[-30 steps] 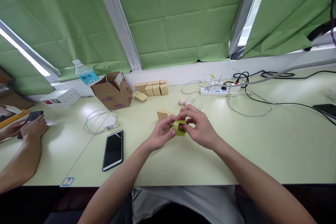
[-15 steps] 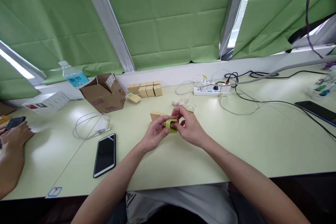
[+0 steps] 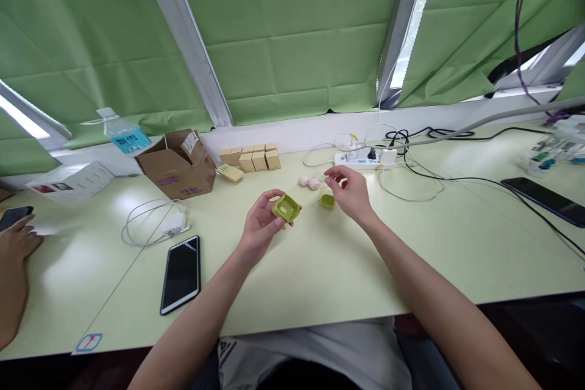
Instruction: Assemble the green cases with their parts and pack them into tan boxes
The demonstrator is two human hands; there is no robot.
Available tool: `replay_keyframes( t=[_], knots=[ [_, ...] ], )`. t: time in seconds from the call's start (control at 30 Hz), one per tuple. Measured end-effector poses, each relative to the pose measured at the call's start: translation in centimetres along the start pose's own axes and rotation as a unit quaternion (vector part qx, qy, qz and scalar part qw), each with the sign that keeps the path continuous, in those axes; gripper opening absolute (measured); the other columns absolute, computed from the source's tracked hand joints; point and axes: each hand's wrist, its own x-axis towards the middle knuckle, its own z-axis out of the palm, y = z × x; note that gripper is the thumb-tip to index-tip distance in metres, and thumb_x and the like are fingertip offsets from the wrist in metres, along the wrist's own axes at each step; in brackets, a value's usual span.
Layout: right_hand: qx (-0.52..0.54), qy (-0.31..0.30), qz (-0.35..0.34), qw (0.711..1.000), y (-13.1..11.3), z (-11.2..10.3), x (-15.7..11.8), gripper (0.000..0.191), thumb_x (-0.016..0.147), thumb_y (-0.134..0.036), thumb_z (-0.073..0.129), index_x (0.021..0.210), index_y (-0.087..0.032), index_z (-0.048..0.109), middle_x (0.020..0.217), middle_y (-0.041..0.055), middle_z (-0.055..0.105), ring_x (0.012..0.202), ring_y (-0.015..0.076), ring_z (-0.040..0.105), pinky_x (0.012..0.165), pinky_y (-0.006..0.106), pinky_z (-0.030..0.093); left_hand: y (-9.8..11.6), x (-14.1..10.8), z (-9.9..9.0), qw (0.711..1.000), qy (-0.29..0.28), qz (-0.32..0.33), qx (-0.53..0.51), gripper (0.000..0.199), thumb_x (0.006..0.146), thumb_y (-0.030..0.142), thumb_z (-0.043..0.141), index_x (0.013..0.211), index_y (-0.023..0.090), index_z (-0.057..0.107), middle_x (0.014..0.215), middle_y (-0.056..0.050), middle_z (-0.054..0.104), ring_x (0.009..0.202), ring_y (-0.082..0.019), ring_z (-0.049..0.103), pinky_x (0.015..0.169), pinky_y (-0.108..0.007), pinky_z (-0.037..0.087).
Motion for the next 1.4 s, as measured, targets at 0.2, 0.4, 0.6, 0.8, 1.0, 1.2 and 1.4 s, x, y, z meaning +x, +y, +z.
replay_keyframes(
  t=[0.2,0.4,0.6,0.8,1.0,1.2,1.4],
  knots=[
    [-0.400,-0.147,-0.023,0.904,1.3,3.6,3.3,0.029,0.099,-0.034,0.063,0.116,-0.016,0.078,0.120,0.0188,0.079,0.119,0.0364,0.063,0.099,0.046,0.042,-1.6,0.0,-0.1,1.000,0.005,-0.019,0.000,0.057,0.086,0.030,0.089,0.129,0.020,0.053,0.117,-0.013,0.079,0.096,-0.021,0.074,0.085,-0.036,0.059],
    [-0.457,-0.179,-0.045,0.870,2.0,7.9,4.9,0.031,0.094,-0.030,0.068,0.113,-0.009,0.078,0.115,0.0253,0.078,0.119,0.0379,0.062,0.106,0.048,0.032,-2.2,0.0,-0.7,0.999,0.037,-0.001,-0.004,0.057,0.086,0.029,0.089,0.128,0.021,0.052,0.119,-0.014,0.079,0.100,-0.023,0.075,0.087,-0.037,0.060],
    [-0.462,-0.173,-0.046,0.868,2.6,8.7,4.9,0.026,0.091,-0.014,0.064,0.112,-0.007,0.078,0.117,0.0249,0.076,0.115,0.0346,0.065,0.105,0.046,0.031,-1.8,-0.1,-0.1,1.000,0.021,0.016,-0.014,0.055,0.087,0.030,0.087,0.129,0.021,0.053,0.117,-0.014,0.079,0.114,-0.029,0.074,0.091,-0.042,0.062],
    [-0.396,-0.105,-0.043,0.911,1.7,4.8,4.0,0.033,0.099,-0.024,0.056,0.128,-0.012,0.069,0.123,0.0207,0.074,0.113,0.0328,0.067,0.102,0.047,0.043,-1.6,-0.2,0.3,0.999,0.027,0.019,-0.032,0.055,0.088,0.034,0.087,0.131,0.020,0.055,0.118,-0.016,0.078,0.109,-0.028,0.075,0.090,-0.043,0.063],
    [0.245,-0.114,-0.018,0.963,0.0,0.8,0.3,0.045,0.090,-0.051,0.078,0.125,-0.022,0.072,0.122,0.0109,0.076,0.106,0.0251,0.072,0.091,0.040,0.059,-1.3,-0.1,0.5,0.998,0.046,0.039,-0.015,0.053,0.094,0.043,0.080,0.137,0.017,0.061,0.113,-0.015,0.076,0.100,-0.026,0.075,0.084,-0.040,0.063],
    [0.389,-0.140,0.041,0.910,-2.9,0.6,-2.9,0.048,0.077,-0.052,0.094,0.112,-0.024,0.077,0.105,0.0064,0.079,0.096,0.0215,0.072,0.085,0.037,0.062,-1.6,-0.1,0.0,0.995,0.067,0.066,0.031,0.051,0.098,0.048,0.074,0.139,0.018,0.066,0.109,-0.012,0.074,0.096,-0.023,0.072,0.079,-0.036,0.062],
    [0.403,-0.168,0.079,0.896,-4.4,0.9,-4.2,0.042,0.071,-0.047,0.099,0.100,-0.023,0.081,0.095,0.0055,0.080,0.088,0.0210,0.073,0.080,0.037,0.063,-2.0,-0.4,-0.2,0.992,0.061,0.060,0.093,0.055,0.103,0.057,0.066,0.142,0.018,0.068,0.104,-0.010,0.071,0.082,-0.018,0.068,0.076,-0.033,0.058]
  ],
)
